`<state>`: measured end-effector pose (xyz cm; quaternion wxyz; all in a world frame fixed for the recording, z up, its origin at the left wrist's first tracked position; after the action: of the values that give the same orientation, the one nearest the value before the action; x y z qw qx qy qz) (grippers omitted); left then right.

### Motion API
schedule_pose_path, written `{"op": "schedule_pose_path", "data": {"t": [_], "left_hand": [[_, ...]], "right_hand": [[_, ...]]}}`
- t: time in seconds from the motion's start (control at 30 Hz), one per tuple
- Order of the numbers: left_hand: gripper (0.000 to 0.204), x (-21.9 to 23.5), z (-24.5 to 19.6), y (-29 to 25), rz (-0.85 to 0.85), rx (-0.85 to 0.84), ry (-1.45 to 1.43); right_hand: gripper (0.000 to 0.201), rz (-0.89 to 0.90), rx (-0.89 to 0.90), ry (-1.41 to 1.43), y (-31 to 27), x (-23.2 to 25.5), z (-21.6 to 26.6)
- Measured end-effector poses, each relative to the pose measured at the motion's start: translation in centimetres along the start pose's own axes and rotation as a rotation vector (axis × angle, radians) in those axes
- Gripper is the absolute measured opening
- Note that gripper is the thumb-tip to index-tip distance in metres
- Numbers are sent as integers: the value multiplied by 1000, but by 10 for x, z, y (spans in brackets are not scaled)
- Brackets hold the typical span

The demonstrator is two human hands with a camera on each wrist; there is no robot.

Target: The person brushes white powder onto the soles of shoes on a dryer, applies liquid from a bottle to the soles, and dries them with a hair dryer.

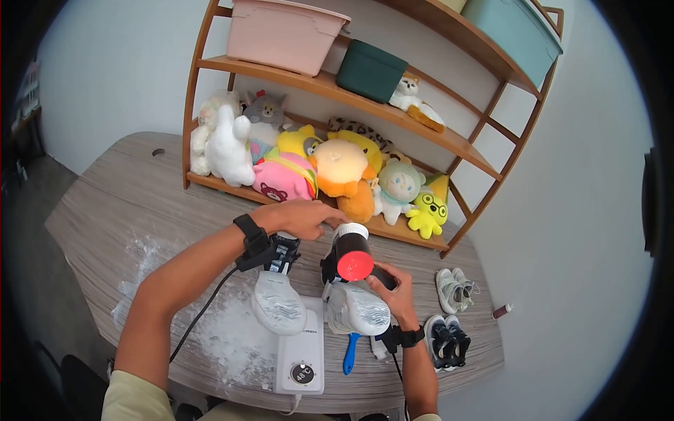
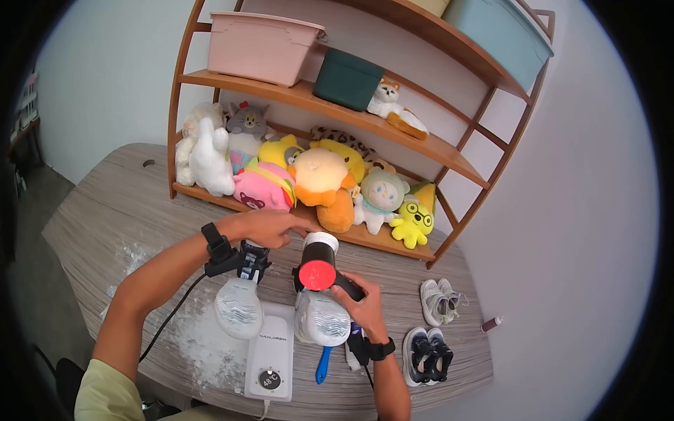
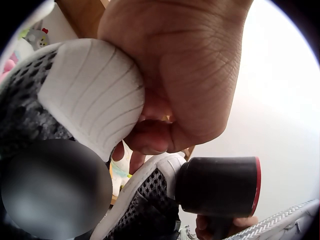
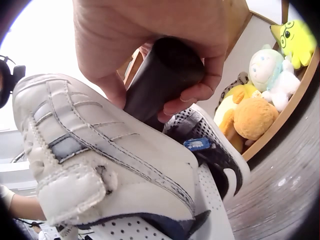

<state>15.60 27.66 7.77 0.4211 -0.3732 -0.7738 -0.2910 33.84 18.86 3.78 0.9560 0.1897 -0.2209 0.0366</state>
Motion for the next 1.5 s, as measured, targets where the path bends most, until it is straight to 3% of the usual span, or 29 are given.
{"op": "schedule_pose_path", "data": {"t": [0.3, 0.53, 0.73, 1.23, 1.33, 1.43, 1.5], "left_hand": [[67, -2, 8, 2, -22, 5, 15], [67, -1, 8, 0, -14, 6, 11], [67, 0, 5, -2, -5, 24, 9], [67, -2, 9, 1, -9, 15, 6], [70, -1, 6, 1, -23, -17, 16], [71, -1, 3, 0, -8, -17, 31], [71, 1, 1, 0, -1, -21, 31]], "right_hand": [[38, -102, 132, 13, 12, 4, 15], [35, 28, 150, -130, 1, -4, 3], [34, -71, 234, -116, 1, 5, 1], [34, -55, 174, -66, 6, -1, 15], [32, -92, 134, 1, 11, 1, 5], [32, -82, -40, 265, 14, 0, -14], [35, -103, -4, 410, 17, -3, -11]]}}
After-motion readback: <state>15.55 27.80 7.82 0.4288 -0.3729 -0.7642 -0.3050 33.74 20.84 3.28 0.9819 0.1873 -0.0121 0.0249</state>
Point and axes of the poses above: each hand's wrist, its own y-axis towards the middle knuckle, its own x-axis out of the back of the hand, z = x × y, the point moved 9 cm from there along y, towards the middle knuckle, and after that the axes turned 1 degree about z, right-handed, at the moved point
